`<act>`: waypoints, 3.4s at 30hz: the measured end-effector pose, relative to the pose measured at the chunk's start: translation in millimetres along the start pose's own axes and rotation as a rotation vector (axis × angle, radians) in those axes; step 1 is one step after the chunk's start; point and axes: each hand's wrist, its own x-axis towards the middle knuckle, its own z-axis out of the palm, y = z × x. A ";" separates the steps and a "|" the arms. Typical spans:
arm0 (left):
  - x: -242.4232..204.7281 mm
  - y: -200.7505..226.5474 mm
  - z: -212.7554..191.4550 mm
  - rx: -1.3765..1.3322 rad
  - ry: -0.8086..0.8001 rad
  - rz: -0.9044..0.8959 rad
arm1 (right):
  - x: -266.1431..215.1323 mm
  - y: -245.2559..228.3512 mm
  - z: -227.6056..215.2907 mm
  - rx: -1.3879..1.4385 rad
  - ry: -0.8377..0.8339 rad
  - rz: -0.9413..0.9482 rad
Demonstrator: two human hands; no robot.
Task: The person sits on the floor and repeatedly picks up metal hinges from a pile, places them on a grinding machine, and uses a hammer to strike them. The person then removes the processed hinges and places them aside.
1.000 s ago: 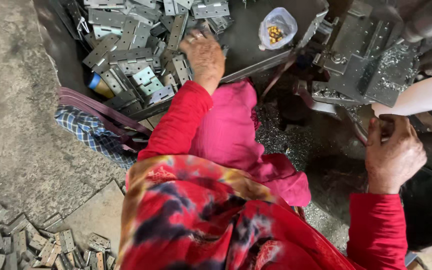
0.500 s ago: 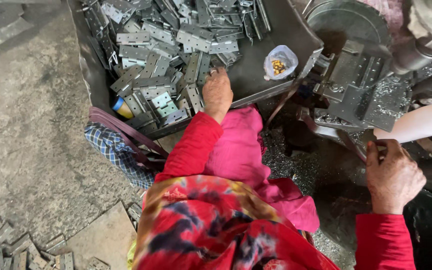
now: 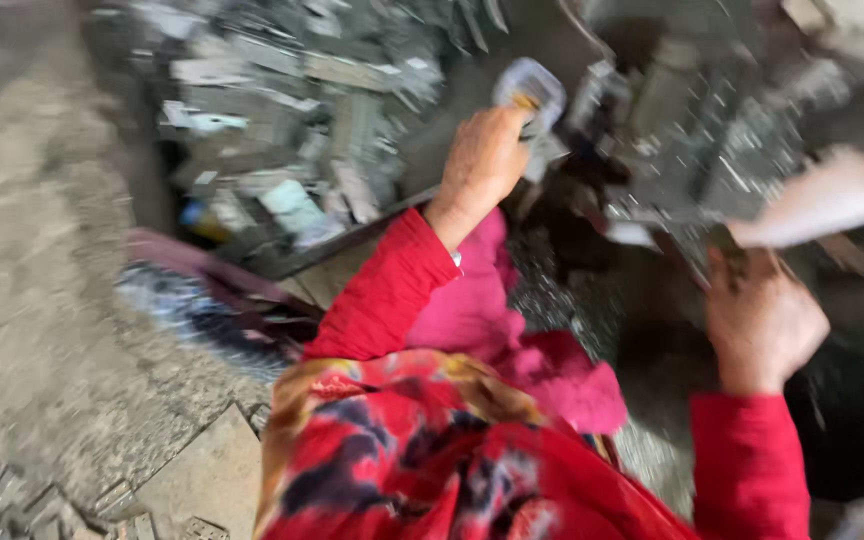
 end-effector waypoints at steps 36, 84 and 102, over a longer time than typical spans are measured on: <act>8.1 144.8 148.3 0.373 -0.180 0.299 | -46.1 21.3 48.6 0.301 -0.386 0.020; 31.8 127.9 157.1 0.237 -0.144 0.257 | -85.0 -4.9 74.6 0.251 -0.374 0.161; 22.1 143.0 123.6 0.172 -0.064 0.274 | -39.2 7.6 40.5 0.053 -0.304 -0.056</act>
